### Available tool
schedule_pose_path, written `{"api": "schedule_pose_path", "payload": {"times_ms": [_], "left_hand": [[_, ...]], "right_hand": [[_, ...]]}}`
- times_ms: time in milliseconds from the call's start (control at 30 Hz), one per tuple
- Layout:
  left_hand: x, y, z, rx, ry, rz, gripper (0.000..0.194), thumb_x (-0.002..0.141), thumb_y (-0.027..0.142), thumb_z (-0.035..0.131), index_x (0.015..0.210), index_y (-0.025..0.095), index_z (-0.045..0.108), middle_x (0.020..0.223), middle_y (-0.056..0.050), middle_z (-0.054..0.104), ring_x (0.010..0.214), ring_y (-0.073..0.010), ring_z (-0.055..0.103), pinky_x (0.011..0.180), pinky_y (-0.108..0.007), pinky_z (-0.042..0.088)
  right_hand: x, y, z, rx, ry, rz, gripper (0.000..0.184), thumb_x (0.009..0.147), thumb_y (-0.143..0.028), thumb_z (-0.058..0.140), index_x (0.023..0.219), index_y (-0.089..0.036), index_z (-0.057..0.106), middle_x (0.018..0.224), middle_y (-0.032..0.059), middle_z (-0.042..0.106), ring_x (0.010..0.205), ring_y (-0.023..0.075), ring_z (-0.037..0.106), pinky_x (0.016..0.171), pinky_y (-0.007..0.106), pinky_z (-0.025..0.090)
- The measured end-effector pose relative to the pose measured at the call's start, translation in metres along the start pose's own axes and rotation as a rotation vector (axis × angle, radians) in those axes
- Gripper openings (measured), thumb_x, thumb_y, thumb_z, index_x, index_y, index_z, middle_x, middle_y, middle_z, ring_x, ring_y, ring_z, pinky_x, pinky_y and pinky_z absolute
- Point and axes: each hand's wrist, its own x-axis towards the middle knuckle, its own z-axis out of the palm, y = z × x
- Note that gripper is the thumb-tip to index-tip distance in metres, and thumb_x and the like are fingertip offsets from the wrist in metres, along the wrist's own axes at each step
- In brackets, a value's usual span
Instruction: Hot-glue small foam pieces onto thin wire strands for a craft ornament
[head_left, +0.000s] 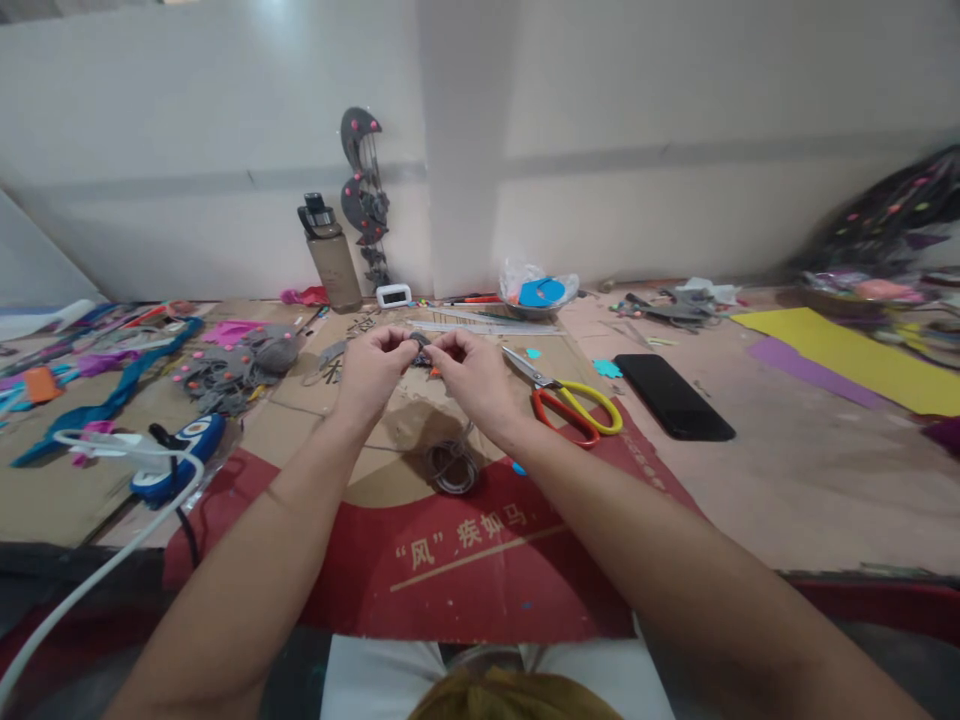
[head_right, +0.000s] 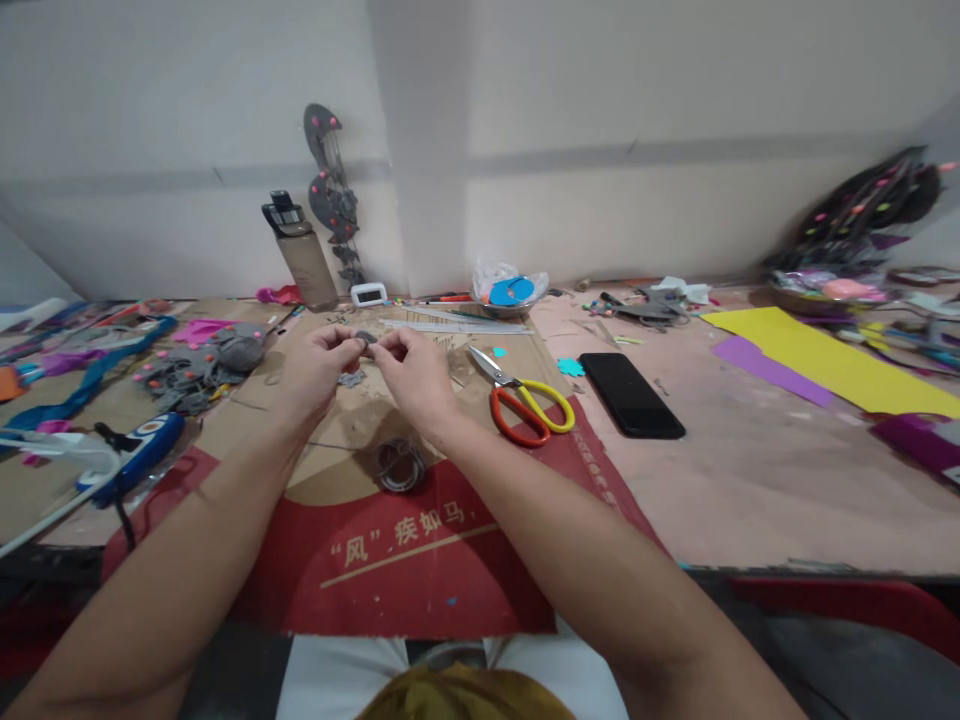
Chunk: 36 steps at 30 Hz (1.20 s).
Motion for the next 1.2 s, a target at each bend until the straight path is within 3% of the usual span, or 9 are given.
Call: {"api": "schedule_pose_path", "payload": {"times_ms": [267, 467, 567, 767, 867, 1000, 1200], "left_hand": [[-0.002, 0.003, -0.001, 0.13, 0.007, 0.061, 0.013, 0.069, 0.029, 0.062, 0.072, 0.016, 0.064, 0.065, 0.001, 0.06, 0.056, -0.0096, 0.048, 0.054, -0.023, 0.037], [-0.006, 0.007, -0.001, 0.342, 0.019, 0.164, 0.014, 0.07, 0.029, 0.062, 0.076, 0.017, 0.066, 0.069, -0.002, 0.064, 0.062, -0.0125, 0.054, 0.059, -0.024, 0.04], [-0.006, 0.006, 0.0, 0.427, 0.008, 0.209, 0.01, 0.07, 0.024, 0.059, 0.075, 0.017, 0.065, 0.071, -0.002, 0.064, 0.063, -0.0127, 0.053, 0.06, -0.025, 0.04], [-0.009, 0.01, 0.0, 0.551, 0.037, 0.326, 0.006, 0.068, 0.02, 0.059, 0.071, 0.019, 0.064, 0.068, -0.001, 0.06, 0.064, -0.013, 0.05, 0.063, -0.026, 0.038], [-0.01, 0.014, -0.001, 0.451, 0.043, 0.244, 0.006, 0.069, 0.022, 0.059, 0.07, 0.018, 0.063, 0.065, 0.0, 0.058, 0.062, -0.0125, 0.049, 0.061, -0.025, 0.037], [-0.007, 0.011, 0.001, 0.2, 0.061, 0.088, 0.01, 0.07, 0.026, 0.059, 0.069, 0.017, 0.063, 0.063, 0.002, 0.057, 0.058, -0.0107, 0.047, 0.058, -0.024, 0.037], [0.0, -0.001, 0.005, -0.02, 0.081, -0.016, 0.009, 0.066, 0.026, 0.062, 0.064, 0.018, 0.06, 0.059, 0.003, 0.053, 0.051, -0.0082, 0.043, 0.052, -0.024, 0.035]], "right_hand": [[0.001, -0.002, -0.002, -0.07, 0.004, -0.059, 0.022, 0.085, -0.036, 0.049, 0.075, -0.019, 0.058, 0.068, -0.0008, 0.057, 0.062, 0.0119, 0.049, 0.058, 0.025, 0.037], [0.001, -0.009, -0.011, -0.397, 0.034, -0.314, 0.015, 0.087, -0.027, 0.048, 0.079, -0.019, 0.058, 0.082, 0.004, 0.06, 0.077, 0.016, 0.052, 0.071, 0.029, 0.039], [0.0, -0.011, -0.011, -0.491, 0.009, -0.378, 0.017, 0.089, -0.026, 0.044, 0.082, -0.019, 0.059, 0.088, 0.0061, 0.06, 0.084, 0.0177, 0.053, 0.075, 0.03, 0.039], [0.002, -0.01, -0.01, -0.443, -0.03, -0.433, 0.017, 0.089, -0.023, 0.045, 0.083, -0.019, 0.06, 0.088, 0.0058, 0.06, 0.086, 0.0168, 0.053, 0.078, 0.029, 0.039], [0.002, -0.008, -0.009, -0.344, -0.006, -0.374, 0.014, 0.086, -0.025, 0.049, 0.079, -0.019, 0.059, 0.081, 0.0038, 0.06, 0.077, 0.0152, 0.053, 0.072, 0.028, 0.04], [0.002, -0.005, -0.004, -0.178, 0.02, -0.155, 0.014, 0.082, -0.029, 0.053, 0.075, -0.019, 0.059, 0.069, -0.0001, 0.059, 0.063, 0.0125, 0.05, 0.061, 0.026, 0.039], [0.004, -0.006, 0.003, 0.044, 0.033, 0.071, 0.019, 0.075, -0.036, 0.057, 0.069, -0.018, 0.059, 0.061, -0.0022, 0.055, 0.057, 0.0106, 0.047, 0.054, 0.023, 0.037]]}}
